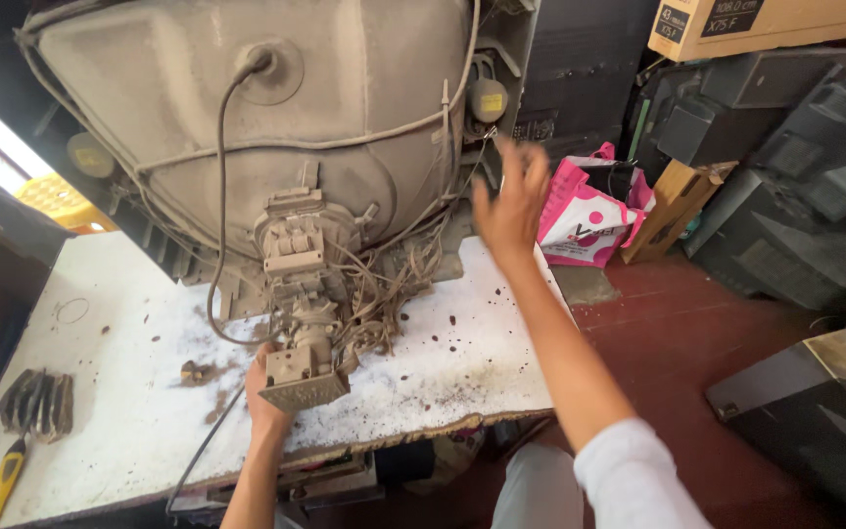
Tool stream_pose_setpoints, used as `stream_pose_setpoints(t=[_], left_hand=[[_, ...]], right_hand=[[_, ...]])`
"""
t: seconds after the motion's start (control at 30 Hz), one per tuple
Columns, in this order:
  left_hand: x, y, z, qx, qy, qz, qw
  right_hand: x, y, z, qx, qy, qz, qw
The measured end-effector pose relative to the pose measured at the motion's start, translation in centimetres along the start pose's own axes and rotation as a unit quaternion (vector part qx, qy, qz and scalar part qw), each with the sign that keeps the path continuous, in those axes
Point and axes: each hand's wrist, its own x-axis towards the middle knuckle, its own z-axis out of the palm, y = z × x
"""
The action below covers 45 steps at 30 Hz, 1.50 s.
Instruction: The person is repairing a dusty CRT television by cleaning the rear chassis and adjusting internal components. They use a screwdriver to loosen screws and tweezers to manipulate small parts on the circuit board.
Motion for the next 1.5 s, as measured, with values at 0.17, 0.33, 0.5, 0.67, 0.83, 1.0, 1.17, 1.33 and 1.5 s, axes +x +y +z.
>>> stream_pose_setpoints(t=[0.17,0.33,0.5,0.67,0.83,1.0,1.17,1.33,1.5], left_hand=[[0.5,-0.8,0.3,-0.04,-0.022,-0.089,0.995],[0.8,-1.9,0.3,0.037,-0.025,-0.013,0.999],[1.7,-2.8,1.0,-0.016,0.01,0.029,0.999],[2.0,-3.4,1.3,-0.032,-0.013,-0.066,0.997],[2.0,-3.5,1.2,0.036,-0.001,-0.03,0.999],[1.6,-3.3,1.2,-0.035,0.02,-0.029,0.999],[1.3,-2.0,0.8,0.054,0.023,-0.028,0.998],[1.2,0.2,0.2,0.01,0.017,-0.058,0.998],[1.1,1.8,-0.4,-0.029,0.011,-0.083,0.996]], right_hand=[[6.9,4.2,4.1,0.128,0.033,0.072,0.989],[7.0,6.6,7.5,0.202,-0.069,0.192,0.958],[6.4,6.6,8.3,0.212,-0.057,0.186,0.958],[5.7,6.2,8.6,0.181,-0.038,0.204,0.961],[3.2,7.4,8.9,0.21,0.012,0.189,0.959],[-1.0,8.2,9.2,0.193,0.058,0.275,0.94],[-4.0,7.4,10.8,0.377,-0.133,0.456,0.795],[-3.9,6.8,11.1,0.402,-0.141,0.405,0.809],[-3.3,6.0,8.9,0.48,-0.137,0.395,0.771]])
